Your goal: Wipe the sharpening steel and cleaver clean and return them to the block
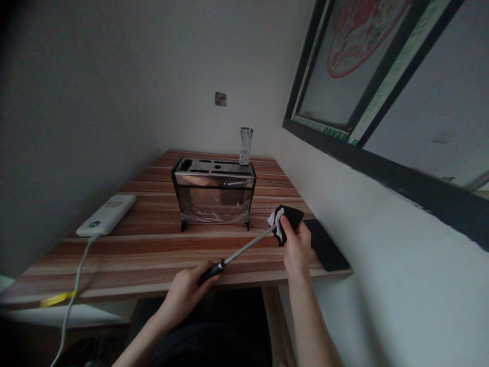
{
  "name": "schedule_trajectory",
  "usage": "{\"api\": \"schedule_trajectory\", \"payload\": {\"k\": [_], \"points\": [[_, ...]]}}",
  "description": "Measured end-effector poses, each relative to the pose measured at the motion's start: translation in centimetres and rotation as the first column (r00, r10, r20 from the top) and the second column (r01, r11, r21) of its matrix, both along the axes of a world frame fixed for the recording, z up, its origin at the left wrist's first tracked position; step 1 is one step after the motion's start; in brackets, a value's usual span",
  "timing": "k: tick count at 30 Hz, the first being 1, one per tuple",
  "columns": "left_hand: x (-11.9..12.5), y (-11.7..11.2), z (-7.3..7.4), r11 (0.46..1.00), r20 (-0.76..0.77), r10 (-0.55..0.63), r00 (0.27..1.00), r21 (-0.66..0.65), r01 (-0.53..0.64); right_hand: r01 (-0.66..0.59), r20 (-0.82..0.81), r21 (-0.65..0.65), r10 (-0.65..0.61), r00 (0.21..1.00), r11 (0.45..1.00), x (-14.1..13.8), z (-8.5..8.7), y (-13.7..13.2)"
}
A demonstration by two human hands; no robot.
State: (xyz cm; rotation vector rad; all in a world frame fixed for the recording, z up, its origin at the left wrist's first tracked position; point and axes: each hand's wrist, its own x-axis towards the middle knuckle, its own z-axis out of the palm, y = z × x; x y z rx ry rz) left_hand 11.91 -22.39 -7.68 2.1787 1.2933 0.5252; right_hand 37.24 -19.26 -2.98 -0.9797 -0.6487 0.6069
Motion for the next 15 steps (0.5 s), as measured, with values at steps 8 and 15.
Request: {"api": "schedule_trajectory", "payload": {"k": [8,15], "points": [[0.0,0.0,0.2,1.000,-0.004,-0.011,1.000,-0.005,0.011,0.020,-0.048,0.012,-0.020,0.999,1.000,-0.8,-0.7,-0.1],[0.1,0.1,0.3,1.000,0.020,0.014,1.000,-0.012,-0.013,-0.205,0.031,-0.157,0.212,0.977,0.966,-4.9,-2.9,-1.6]]}}
